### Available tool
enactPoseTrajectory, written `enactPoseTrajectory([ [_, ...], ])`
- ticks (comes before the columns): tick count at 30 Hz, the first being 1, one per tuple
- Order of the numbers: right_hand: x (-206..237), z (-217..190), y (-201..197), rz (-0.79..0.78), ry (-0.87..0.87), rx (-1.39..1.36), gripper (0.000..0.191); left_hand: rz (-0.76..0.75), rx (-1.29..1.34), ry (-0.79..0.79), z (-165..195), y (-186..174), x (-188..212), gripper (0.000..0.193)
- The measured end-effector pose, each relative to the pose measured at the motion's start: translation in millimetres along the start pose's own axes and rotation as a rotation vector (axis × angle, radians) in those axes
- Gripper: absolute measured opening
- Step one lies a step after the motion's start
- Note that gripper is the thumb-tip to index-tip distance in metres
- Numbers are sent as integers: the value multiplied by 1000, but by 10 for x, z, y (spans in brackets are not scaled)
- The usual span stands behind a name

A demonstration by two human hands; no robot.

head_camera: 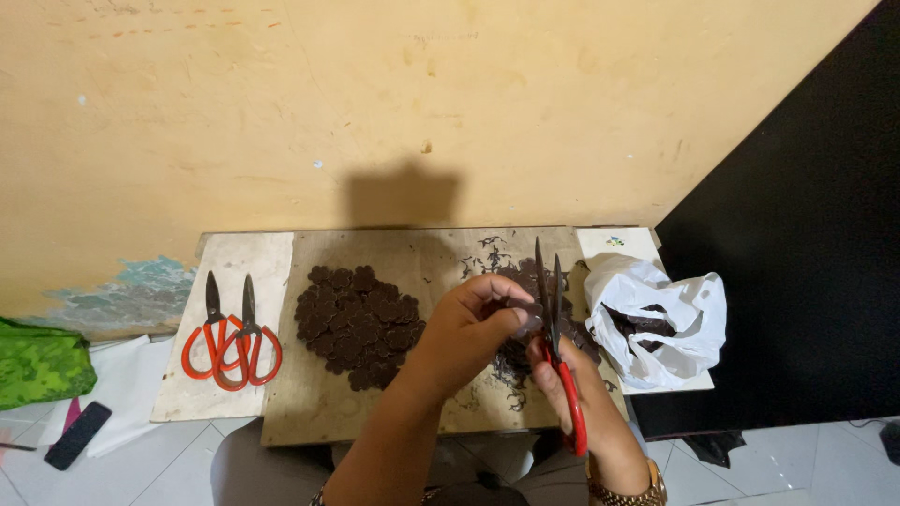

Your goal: The person uses red-handled scissors to cut flower-shaped pieces from a dark sheet of material. They hold the sheet in the left hand and trim the edges, then place the finished shapes onto a growing pile on the table.

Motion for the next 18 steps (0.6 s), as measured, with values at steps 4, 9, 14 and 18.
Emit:
enactPoseTrajectory([
  [4, 0, -95, 7, 5, -75, -62, 45, 71, 87, -202, -161, -38, 16, 14],
  [9, 18, 29, -56, 115, 10, -125, 36, 35, -9, -84, -8, 43, 25, 23],
  [14, 33, 83, -61, 90, 6, -142, 29, 92, 38, -53, -20, -13, 28, 27],
  [18, 33, 136, 24, 19, 55, -172, 25, 102, 127, -33, -60, -63, -33, 10],
])
Point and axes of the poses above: each hand's wrist, its own x-axis away from the middle knuckle, its own y-axis out of the palm, z = x × y, the point moved 9 cm from there along -x, towards the middle knuckle, and after that the axes turned 4 degrees about -y, right-handed, at the moved point
